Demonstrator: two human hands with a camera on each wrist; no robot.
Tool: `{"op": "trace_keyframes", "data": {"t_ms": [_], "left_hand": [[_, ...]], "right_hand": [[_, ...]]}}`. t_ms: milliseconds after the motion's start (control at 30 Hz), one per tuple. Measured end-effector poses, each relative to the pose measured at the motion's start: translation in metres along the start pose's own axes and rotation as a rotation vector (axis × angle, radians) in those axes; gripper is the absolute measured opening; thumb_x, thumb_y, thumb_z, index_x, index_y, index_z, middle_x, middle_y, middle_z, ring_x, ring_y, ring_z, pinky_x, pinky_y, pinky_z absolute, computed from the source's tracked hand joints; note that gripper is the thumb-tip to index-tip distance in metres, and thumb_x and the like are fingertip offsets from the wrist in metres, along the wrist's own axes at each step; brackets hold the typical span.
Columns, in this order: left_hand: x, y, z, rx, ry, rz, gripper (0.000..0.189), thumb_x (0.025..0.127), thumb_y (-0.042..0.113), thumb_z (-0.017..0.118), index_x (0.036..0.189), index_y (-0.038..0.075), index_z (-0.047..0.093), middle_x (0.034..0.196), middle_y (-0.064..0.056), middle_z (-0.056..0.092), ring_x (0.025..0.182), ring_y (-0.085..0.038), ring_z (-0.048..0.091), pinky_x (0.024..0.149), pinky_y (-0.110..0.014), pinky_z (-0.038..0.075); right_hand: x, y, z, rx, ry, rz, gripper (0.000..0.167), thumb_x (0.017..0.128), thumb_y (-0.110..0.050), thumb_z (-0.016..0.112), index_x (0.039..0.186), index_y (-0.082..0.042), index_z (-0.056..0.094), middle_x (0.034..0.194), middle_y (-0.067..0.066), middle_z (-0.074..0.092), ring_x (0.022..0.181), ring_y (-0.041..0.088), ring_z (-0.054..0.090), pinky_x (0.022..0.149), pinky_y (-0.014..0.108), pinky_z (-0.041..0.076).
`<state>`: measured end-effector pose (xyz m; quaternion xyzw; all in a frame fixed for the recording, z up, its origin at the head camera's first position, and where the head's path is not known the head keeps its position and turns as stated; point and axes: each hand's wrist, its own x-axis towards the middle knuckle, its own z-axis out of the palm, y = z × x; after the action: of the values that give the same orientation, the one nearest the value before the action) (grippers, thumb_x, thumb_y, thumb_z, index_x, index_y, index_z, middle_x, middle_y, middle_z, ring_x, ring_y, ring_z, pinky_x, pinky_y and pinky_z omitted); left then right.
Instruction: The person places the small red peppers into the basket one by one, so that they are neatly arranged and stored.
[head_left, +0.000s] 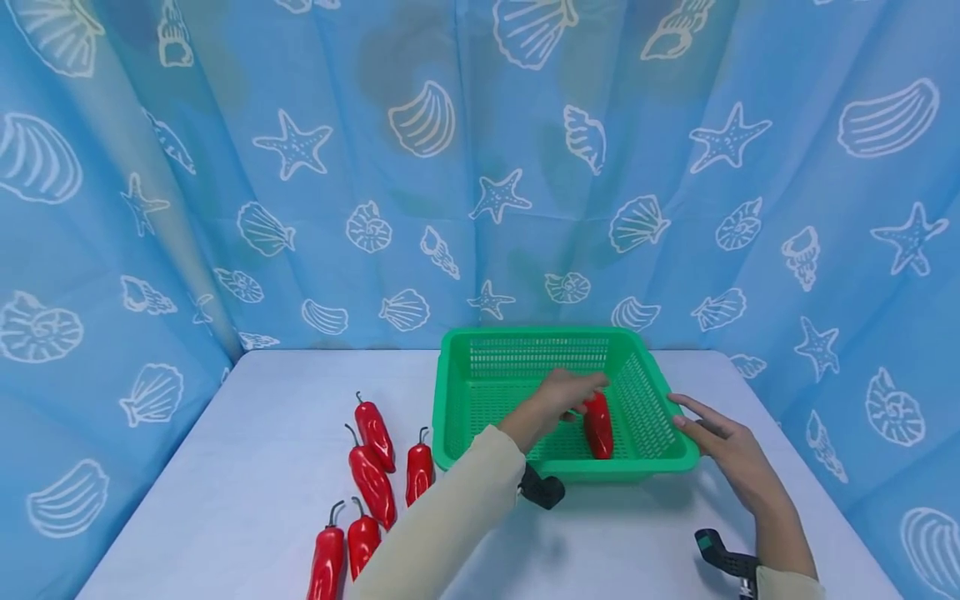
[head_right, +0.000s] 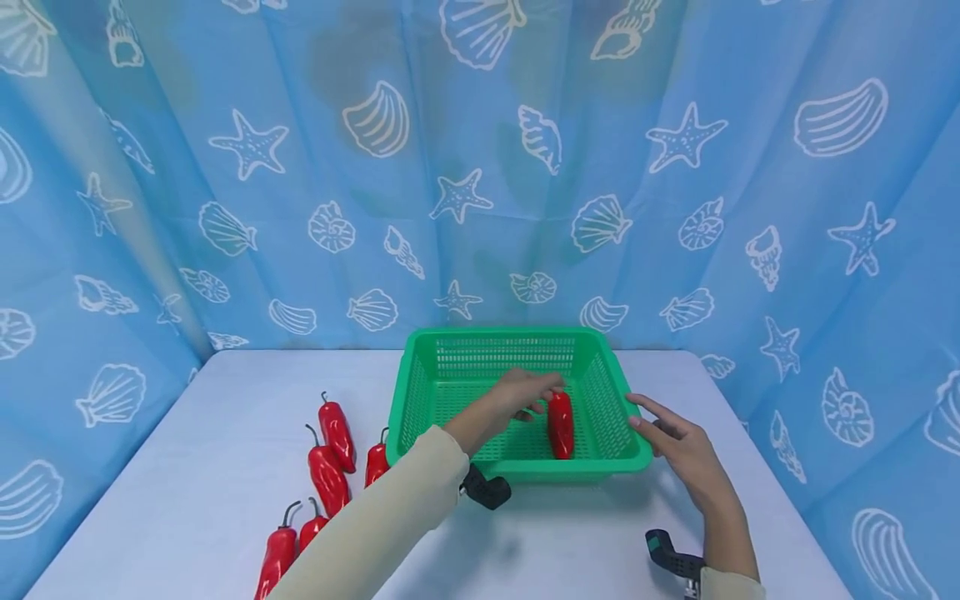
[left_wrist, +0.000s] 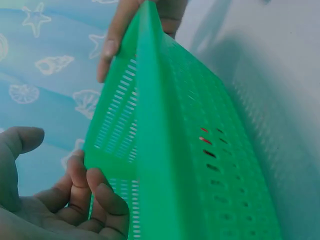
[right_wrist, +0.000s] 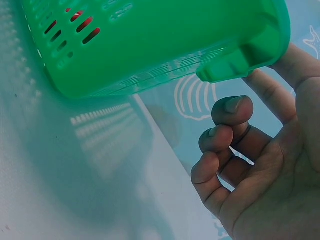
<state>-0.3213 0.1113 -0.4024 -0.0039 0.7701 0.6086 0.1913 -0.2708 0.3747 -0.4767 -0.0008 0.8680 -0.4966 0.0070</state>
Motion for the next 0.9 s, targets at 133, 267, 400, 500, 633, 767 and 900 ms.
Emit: {"op": "trace_keyframes", "data": {"t_ms": [133, 267, 400, 500, 633, 767, 900], "left_hand": [[-0.009, 0.002, -0.008, -0.005, -0.011, 0.039, 0.032, 0.094, 0.038, 0.066, 0.109, 0.01, 0.073, 0.103, -0.005, 0.068, 0.088, -0.024, 0.062, 0.071, -0.034, 0.049], [-0.014, 0.0, -0.02, -0.001, -0.023, 0.062, 0.036, 0.094, 0.041, 0.066, 0.114, 0.01, 0.072, 0.103, -0.002, 0.068, 0.088, -0.019, 0.061, 0.077, -0.036, 0.051], [-0.019, -0.004, -0.032, -0.005, -0.025, 0.086, 0.035, 0.093, 0.041, 0.067, 0.112, 0.012, 0.073, 0.101, 0.0, 0.067, 0.087, -0.018, 0.061, 0.077, -0.034, 0.051], [-0.021, -0.007, -0.041, -0.002, -0.017, 0.107, 0.035, 0.093, 0.041, 0.067, 0.111, 0.012, 0.073, 0.099, 0.001, 0.066, 0.086, -0.018, 0.061, 0.074, -0.033, 0.051], [-0.025, -0.009, -0.051, 0.009, -0.002, 0.128, 0.033, 0.094, 0.041, 0.066, 0.111, 0.013, 0.073, 0.099, 0.001, 0.066, 0.086, -0.017, 0.061, 0.072, -0.031, 0.051], [-0.031, -0.012, -0.06, 0.001, -0.007, 0.163, 0.031, 0.093, 0.04, 0.066, 0.107, 0.014, 0.073, 0.099, 0.0, 0.065, 0.087, -0.018, 0.061, 0.071, -0.03, 0.051], [-0.037, -0.016, -0.068, -0.029, -0.034, 0.205, 0.028, 0.094, 0.038, 0.066, 0.105, 0.013, 0.072, 0.101, -0.004, 0.064, 0.088, -0.02, 0.062, 0.069, -0.029, 0.051]], "right_hand": [[0.001, 0.0, -0.002, -0.006, -0.005, -0.011, 0.063, 0.099, -0.055, 0.053, 0.155, -0.029, 0.039, 0.151, 0.02, 0.041, 0.118, 0.032, 0.053, 0.097, 0.062, 0.04], [0.001, -0.002, -0.002, 0.005, -0.01, -0.008, 0.064, 0.098, -0.055, 0.054, 0.155, -0.03, 0.039, 0.152, 0.02, 0.039, 0.121, 0.034, 0.051, 0.097, 0.061, 0.04], [-0.001, -0.002, -0.001, 0.014, -0.011, 0.001, 0.065, 0.098, -0.056, 0.054, 0.155, -0.029, 0.038, 0.153, 0.02, 0.037, 0.126, 0.038, 0.046, 0.097, 0.062, 0.039], [-0.001, -0.003, -0.001, 0.014, -0.009, 0.01, 0.066, 0.098, -0.057, 0.053, 0.155, -0.029, 0.038, 0.154, 0.021, 0.036, 0.126, 0.04, 0.046, 0.097, 0.064, 0.038], [-0.001, -0.003, 0.0, 0.022, -0.013, 0.015, 0.067, 0.097, -0.058, 0.054, 0.156, -0.028, 0.037, 0.157, 0.021, 0.031, 0.129, 0.044, 0.044, 0.099, 0.069, 0.034], [-0.001, -0.003, 0.0, 0.035, -0.014, 0.015, 0.068, 0.097, -0.057, 0.054, 0.156, -0.028, 0.036, 0.16, 0.021, 0.025, 0.135, 0.047, 0.038, 0.101, 0.069, 0.032], [0.0, -0.003, 0.001, 0.038, -0.015, 0.01, 0.068, 0.098, -0.057, 0.054, 0.156, -0.027, 0.036, 0.161, 0.02, 0.023, 0.138, 0.048, 0.034, 0.102, 0.069, 0.032]]}}
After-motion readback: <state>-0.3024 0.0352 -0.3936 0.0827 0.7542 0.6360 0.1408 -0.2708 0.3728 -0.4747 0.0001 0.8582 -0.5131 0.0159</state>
